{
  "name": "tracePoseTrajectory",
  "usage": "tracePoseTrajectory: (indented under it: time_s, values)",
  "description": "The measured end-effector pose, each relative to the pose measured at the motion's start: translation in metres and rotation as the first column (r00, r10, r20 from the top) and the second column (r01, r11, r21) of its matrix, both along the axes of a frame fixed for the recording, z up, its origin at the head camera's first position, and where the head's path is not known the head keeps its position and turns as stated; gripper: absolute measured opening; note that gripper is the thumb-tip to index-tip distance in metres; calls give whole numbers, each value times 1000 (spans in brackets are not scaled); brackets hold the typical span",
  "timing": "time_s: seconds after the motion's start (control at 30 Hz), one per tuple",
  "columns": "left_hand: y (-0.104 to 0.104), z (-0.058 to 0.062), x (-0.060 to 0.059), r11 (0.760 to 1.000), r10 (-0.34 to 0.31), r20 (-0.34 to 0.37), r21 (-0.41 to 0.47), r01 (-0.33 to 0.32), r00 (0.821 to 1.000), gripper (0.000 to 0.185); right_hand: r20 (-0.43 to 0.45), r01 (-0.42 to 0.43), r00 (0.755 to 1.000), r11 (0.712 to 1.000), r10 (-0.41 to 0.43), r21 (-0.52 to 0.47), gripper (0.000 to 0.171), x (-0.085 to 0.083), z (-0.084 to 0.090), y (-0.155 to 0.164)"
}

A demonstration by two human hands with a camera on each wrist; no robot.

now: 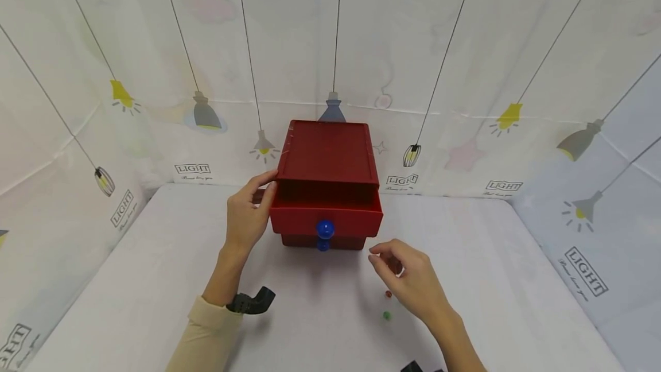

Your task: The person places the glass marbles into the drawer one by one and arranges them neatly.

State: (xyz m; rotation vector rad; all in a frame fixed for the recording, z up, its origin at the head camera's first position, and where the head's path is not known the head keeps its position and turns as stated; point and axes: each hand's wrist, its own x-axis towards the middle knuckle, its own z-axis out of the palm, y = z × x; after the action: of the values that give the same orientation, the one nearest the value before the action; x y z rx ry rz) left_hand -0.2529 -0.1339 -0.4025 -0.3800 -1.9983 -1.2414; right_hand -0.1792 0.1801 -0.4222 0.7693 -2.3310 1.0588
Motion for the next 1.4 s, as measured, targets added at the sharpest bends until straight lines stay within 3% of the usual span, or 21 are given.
tracePoseTrajectory:
  time_s: [0.47,0.93,1.4]
  values:
    - [0,-1,-1,1000,6,6,-6,-6,1000,28,174,-8,985,996,-8,91,27,-8,-11,9]
    - [0,0,0,1000,9,3,-10,-9,1000,28,269,-134,959,979,88,156,25,-14,-20,18]
    - [0,0,0,1000,7,19,-9,-7,1000,28,291,-151,952,974,97,170,26,-17,-24,19]
